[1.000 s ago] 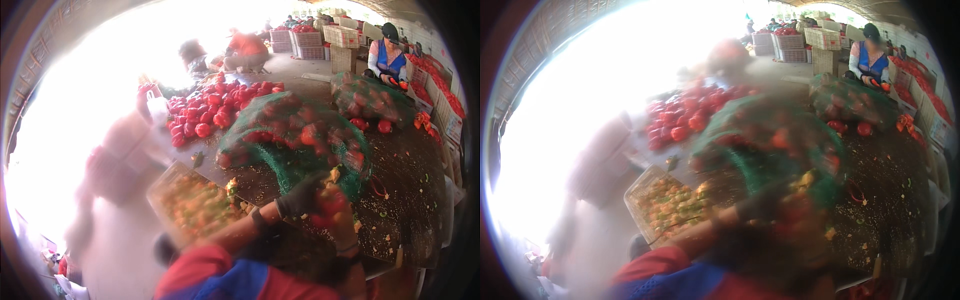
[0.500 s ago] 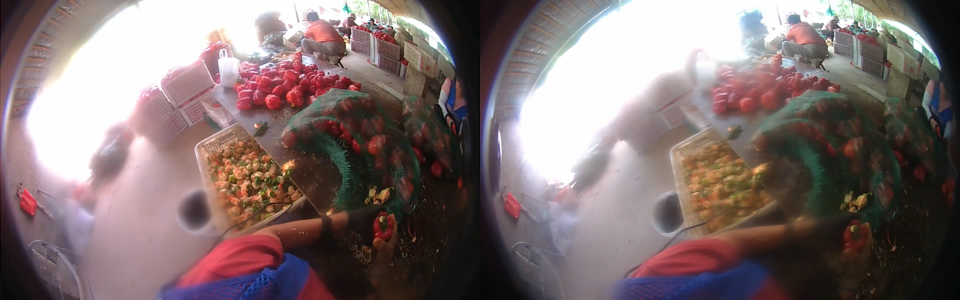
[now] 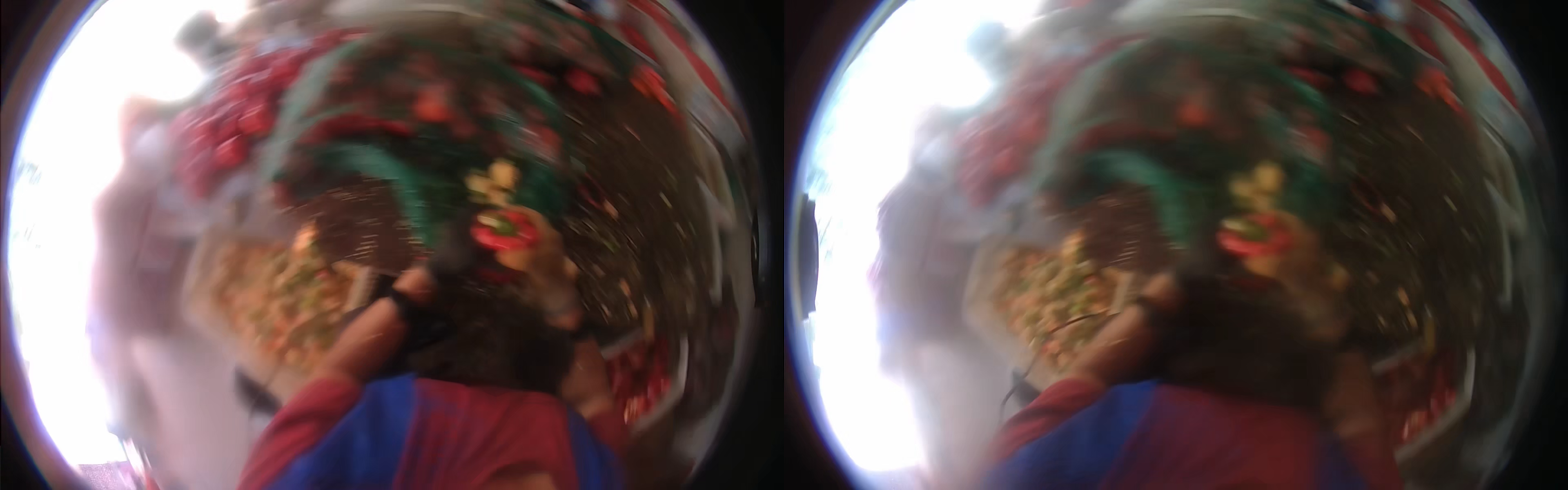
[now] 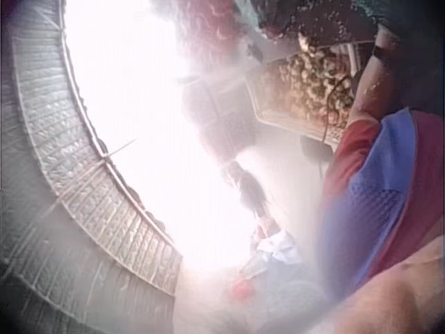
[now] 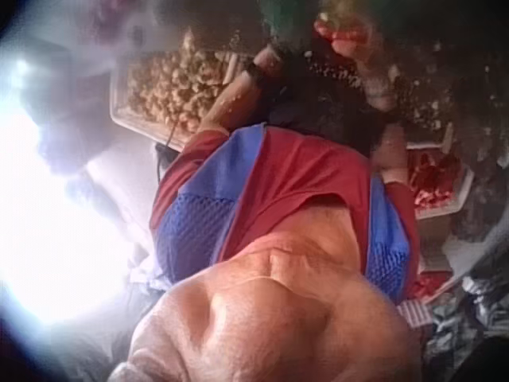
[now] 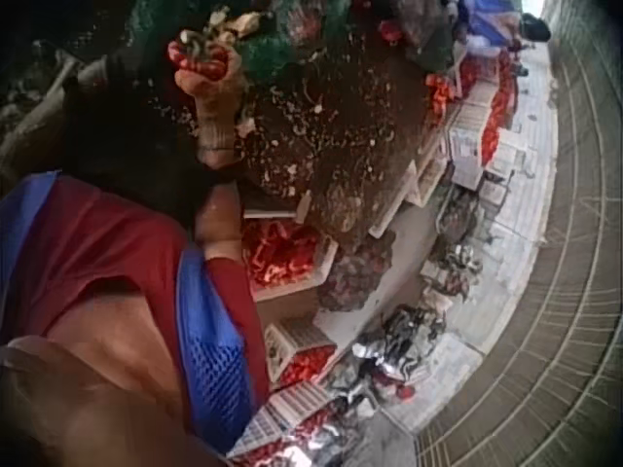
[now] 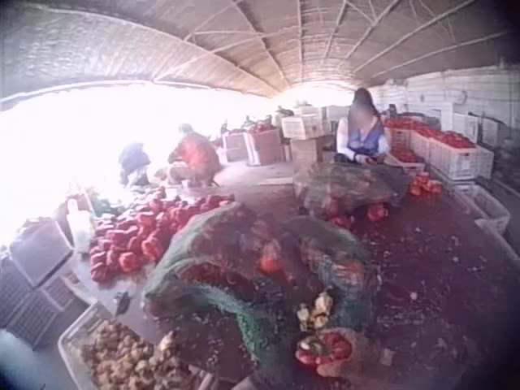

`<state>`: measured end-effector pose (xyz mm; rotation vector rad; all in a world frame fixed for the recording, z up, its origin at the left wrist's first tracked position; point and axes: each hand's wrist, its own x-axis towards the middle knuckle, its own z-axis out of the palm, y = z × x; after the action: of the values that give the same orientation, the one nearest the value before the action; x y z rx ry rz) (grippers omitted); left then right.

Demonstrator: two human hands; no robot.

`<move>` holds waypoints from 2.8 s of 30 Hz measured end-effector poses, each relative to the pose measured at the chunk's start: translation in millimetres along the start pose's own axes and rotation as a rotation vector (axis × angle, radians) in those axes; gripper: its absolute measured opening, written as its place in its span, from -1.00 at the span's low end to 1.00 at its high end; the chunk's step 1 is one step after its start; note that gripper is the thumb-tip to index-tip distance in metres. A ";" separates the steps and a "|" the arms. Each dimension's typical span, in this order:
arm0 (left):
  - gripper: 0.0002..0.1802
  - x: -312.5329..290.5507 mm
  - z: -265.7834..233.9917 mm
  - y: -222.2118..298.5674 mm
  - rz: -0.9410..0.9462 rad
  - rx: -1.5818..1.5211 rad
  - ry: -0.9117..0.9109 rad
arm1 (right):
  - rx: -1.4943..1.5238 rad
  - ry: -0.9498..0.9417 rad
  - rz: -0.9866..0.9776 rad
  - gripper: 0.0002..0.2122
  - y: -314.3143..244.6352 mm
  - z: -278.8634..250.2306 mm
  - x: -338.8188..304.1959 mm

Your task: The person de-stems and cores red bell peppers by hand, placing the processed vegetable into a bin and the discarded stems and seeds into a separate container.

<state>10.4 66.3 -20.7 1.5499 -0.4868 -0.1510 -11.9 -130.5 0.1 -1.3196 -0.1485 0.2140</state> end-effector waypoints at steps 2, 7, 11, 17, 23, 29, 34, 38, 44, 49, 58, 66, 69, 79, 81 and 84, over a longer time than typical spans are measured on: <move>-0.21 11.6 17.0 -4.1 -0.074 -0.086 -0.014 | -0.373 0.125 -0.020 -0.35 -15.2 -7.5 -5.8; -0.13 20.7 36.3 2.3 -0.304 -0.106 -0.030 | 0.025 0.233 -0.012 -0.46 -1.9 -21.3 -19.1; -0.15 20.8 36.6 11.7 -0.330 -0.182 -0.021 | 0.061 0.192 -0.016 -0.44 5.3 -29.1 -17.5; -0.12 22.9 39.7 16.1 -0.276 -0.286 -0.001 | 0.433 0.148 -0.047 -0.40 10.2 -27.6 -18.8; -0.09 25.7 36.6 2.2 -0.225 -0.313 -0.043 | 0.575 0.083 -0.108 -0.37 25.5 -33.4 -15.6; -0.07 20.6 39.8 -2.1 -0.262 -0.432 0.034 | 0.693 0.197 -0.133 -0.54 27.2 -28.1 -17.4; -0.11 24.6 34.4 -11.1 -0.292 -0.514 -0.020 | 0.795 0.170 -0.150 -0.55 34.0 -29.8 -13.3; -0.16 23.6 38.4 -4.5 -0.314 -0.628 -0.072 | 0.791 0.020 -0.170 -0.52 49.8 -44.5 -14.1; -0.30 28.6 37.7 -11.3 -0.084 -0.081 0.179 | 0.306 0.241 -0.066 -0.65 28.3 -40.4 -5.0; -0.36 37.5 33.3 -10.0 0.474 0.732 0.436 | -0.396 0.412 -0.265 -0.65 27.5 -37.9 -15.5; -0.57 24.9 70.3 -20.1 0.704 0.896 0.222 | 0.658 0.446 0.087 -0.62 51.0 -30.7 -6.7; -0.52 24.8 72.5 -16.2 0.709 0.845 0.230 | 0.622 0.443 0.007 -0.77 43.5 -32.2 -12.4; -0.44 26.8 70.2 -9.9 0.673 0.747 0.283 | 0.233 0.306 -0.163 -0.82 15.5 -31.2 -23.9; -0.42 31.1 56.8 -11.2 0.585 0.657 0.285 | -0.274 0.307 -0.389 -0.82 23.2 -40.8 -17.4; -0.40 30.7 55.2 -14.9 0.559 0.651 0.293 | -0.662 0.285 -0.525 -0.87 19.2 -42.3 -18.6; -0.38 28.3 59.5 -11.4 0.584 0.688 0.292 | 0.081 0.288 -0.152 -0.85 -5.0 -25.2 -21.2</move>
<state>14.9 0.1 -29.1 1.9732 -0.7827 0.7533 -26.4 -160.4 -0.9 -1.2379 0.0045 -0.0985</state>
